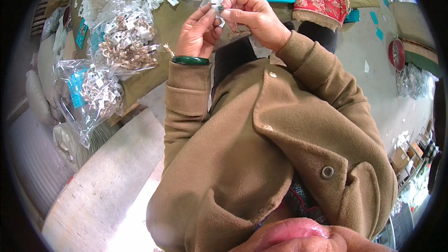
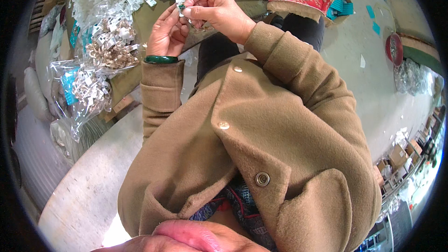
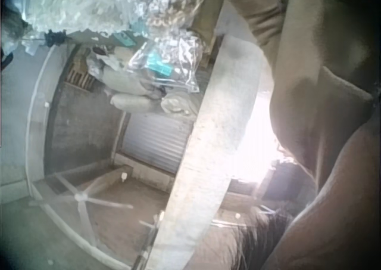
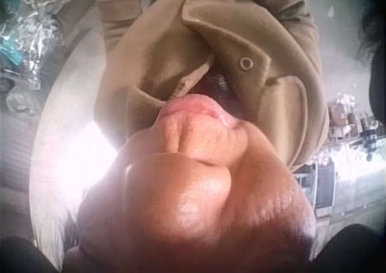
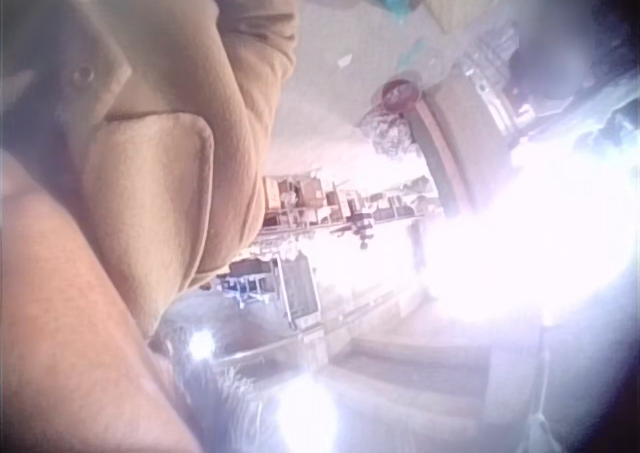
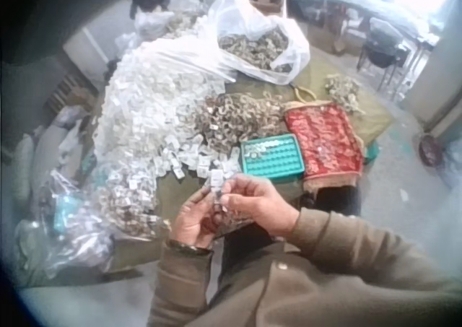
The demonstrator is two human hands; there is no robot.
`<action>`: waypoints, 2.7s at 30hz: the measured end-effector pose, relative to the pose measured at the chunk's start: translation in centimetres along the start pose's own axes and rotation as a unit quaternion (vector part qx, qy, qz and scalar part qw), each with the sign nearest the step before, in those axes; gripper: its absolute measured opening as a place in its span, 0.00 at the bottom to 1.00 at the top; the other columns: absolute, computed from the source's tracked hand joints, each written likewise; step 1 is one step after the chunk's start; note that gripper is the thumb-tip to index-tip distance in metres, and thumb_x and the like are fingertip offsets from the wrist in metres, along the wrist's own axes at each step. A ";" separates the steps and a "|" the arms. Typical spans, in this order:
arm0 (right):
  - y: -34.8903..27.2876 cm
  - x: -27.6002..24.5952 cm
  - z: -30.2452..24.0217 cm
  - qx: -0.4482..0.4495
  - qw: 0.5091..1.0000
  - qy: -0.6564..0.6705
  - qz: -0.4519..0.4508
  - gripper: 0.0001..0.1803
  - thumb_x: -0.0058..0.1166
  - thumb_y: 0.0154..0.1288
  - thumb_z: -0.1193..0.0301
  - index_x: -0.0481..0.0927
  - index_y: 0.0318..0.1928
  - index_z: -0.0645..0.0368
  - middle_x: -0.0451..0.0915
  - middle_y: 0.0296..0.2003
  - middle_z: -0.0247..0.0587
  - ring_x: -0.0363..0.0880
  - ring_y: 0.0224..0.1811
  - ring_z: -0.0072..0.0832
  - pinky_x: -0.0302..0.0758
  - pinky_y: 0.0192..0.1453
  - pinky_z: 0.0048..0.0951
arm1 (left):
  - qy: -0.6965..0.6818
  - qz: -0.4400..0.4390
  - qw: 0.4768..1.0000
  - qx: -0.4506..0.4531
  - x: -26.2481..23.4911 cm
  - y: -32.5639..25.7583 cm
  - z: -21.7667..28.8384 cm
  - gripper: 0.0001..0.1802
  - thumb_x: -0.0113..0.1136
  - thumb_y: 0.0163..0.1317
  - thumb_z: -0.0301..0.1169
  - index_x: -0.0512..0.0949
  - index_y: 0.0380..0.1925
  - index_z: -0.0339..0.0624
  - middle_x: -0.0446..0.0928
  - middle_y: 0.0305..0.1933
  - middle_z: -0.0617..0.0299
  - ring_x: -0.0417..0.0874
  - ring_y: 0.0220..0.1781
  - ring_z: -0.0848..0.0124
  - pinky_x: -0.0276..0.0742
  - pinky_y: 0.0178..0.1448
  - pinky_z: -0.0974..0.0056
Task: The person repeatedly picks small white rectangular components and metallic rings from a table, joins them by hand, and places the assembled units into a blue tray. They occasionally use a red light to illuminate the components during assembly.
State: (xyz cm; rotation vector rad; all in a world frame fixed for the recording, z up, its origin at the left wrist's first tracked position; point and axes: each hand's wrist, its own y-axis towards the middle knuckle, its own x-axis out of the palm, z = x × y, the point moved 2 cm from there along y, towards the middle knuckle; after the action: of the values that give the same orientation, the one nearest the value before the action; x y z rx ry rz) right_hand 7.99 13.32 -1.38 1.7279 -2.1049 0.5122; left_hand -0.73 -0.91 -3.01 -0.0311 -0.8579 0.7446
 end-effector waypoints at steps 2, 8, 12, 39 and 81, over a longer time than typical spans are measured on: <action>-0.1 -0.2 -0.1 -0.011 0.999 -0.035 0.004 0.06 0.59 0.64 0.72 0.77 0.39 0.59 0.75 0.28 0.27 0.72 0.28 0.15 0.70 0.35 0.19 | 0.044 0.014 0.999 0.015 0.3 -0.1 0.0 0.14 0.60 0.66 0.28 0.76 0.51 0.40 0.80 0.38 0.66 0.80 0.35 0.79 0.78 0.36 0.75; -0.8 -0.9 0.0 -0.006 1.000 0.023 0.000 0.05 0.56 0.66 0.74 0.76 0.41 0.59 0.75 0.30 0.27 0.73 0.29 0.15 0.69 0.35 0.18 | 0.110 0.020 0.990 0.084 1.3 -0.2 -0.5 0.23 0.64 0.62 0.26 0.71 0.57 0.40 0.80 0.37 0.65 0.78 0.34 0.78 0.76 0.36 0.74; -1.3 -1.2 0.1 -0.024 1.000 -0.014 0.002 0.06 0.58 0.66 0.74 0.78 0.42 0.60 0.78 0.29 0.29 0.75 0.29 0.15 0.73 0.34 0.18 | 0.319 0.099 0.927 0.172 1.9 -0.1 -1.2 0.19 0.64 0.59 0.21 0.76 0.52 0.32 0.81 0.41 0.63 0.79 0.41 0.79 0.77 0.46 0.72; -2.0 -1.8 -0.1 0.020 0.997 0.028 0.073 0.04 0.56 0.67 0.72 0.79 0.38 0.59 0.76 0.27 0.27 0.73 0.26 0.14 0.72 0.33 0.16 | 0.123 0.032 0.980 0.152 2.9 -0.3 -2.1 0.16 0.59 0.65 0.23 0.77 0.53 0.34 0.81 0.49 0.58 0.83 0.45 0.70 0.83 0.50 0.64; -1.7 -2.0 -0.1 -0.062 0.983 0.159 0.065 0.06 0.48 0.64 0.80 0.71 0.37 0.54 0.71 0.26 0.27 0.66 0.25 0.15 0.65 0.33 0.17 | -0.104 0.139 0.985 -0.020 4.9 0.5 -2.8 0.11 0.57 0.67 0.31 0.74 0.46 0.39 0.81 0.47 0.56 0.71 0.23 0.88 0.61 0.19 0.82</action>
State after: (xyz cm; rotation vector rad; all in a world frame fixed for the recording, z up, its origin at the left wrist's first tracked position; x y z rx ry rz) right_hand 10.04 14.72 -2.18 1.3458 -1.9814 0.6324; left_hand 2.93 3.15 -1.75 -0.1114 -1.0803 1.0043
